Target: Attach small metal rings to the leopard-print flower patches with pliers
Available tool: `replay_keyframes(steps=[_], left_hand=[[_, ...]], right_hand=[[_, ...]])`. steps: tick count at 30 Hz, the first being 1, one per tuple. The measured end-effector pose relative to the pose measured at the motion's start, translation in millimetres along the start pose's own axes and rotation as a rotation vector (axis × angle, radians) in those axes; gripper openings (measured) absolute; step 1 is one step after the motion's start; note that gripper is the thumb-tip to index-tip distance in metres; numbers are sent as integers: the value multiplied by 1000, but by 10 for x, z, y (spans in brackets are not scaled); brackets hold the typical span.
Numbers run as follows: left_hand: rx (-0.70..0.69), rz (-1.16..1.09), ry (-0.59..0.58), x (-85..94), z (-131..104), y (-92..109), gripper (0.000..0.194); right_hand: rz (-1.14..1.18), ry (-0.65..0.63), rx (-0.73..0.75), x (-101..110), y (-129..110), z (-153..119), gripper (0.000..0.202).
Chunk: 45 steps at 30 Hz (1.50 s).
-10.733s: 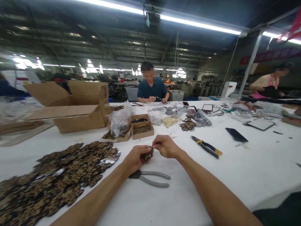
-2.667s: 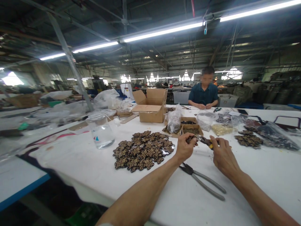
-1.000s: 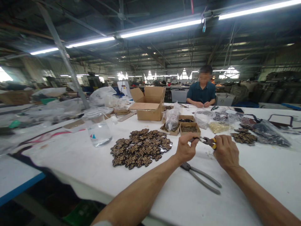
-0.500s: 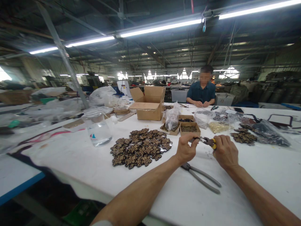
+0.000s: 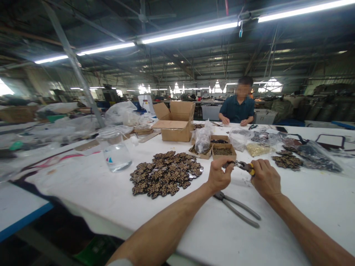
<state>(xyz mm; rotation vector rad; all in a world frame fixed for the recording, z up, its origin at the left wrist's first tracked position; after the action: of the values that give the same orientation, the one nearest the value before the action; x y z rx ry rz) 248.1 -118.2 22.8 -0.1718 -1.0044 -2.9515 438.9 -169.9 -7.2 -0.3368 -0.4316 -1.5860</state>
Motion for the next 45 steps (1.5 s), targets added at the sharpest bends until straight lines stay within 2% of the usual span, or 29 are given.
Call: replay_keyframes(steps=[20,29,31,35,37,42,45], left_hand=[[-5,7,-3,-18,-21,11,15],[51,10,-31,-34,-29,-37,15],[66,16,-30,-31,-30,-57,15],[53,38,7,-11,-22,-81,15],[17,44,31,6,-9,-70,14],[-89,32,45,41,16,-21,13],[-143,24,29,43,16,4,13]], right_hand=[[55,-43,11,10,28,2,18],[35,-55,14,55,-13,11,13],[42,-63,-18,49,-19,-1,16],[159,-84,-86,-36,47,-57,45],[217,-50,-135,-102,146,-87,53],[247,79,-345,-236,515,-126,38],[209,29,-579,-272,755,-146,32]])
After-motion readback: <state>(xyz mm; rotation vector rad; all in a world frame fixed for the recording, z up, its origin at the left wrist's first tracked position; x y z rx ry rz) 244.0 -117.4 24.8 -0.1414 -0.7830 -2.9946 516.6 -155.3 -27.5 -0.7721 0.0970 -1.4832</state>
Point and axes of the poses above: each hand's wrist, its own z-axis towards the middle knuckle, its own x-axis out of the back of the hand, y = z × x, the point moved 4 cm from there along z, towards the middle knuckle, and after that the axes turned 13 degrees about y, right-handed, at the moved point
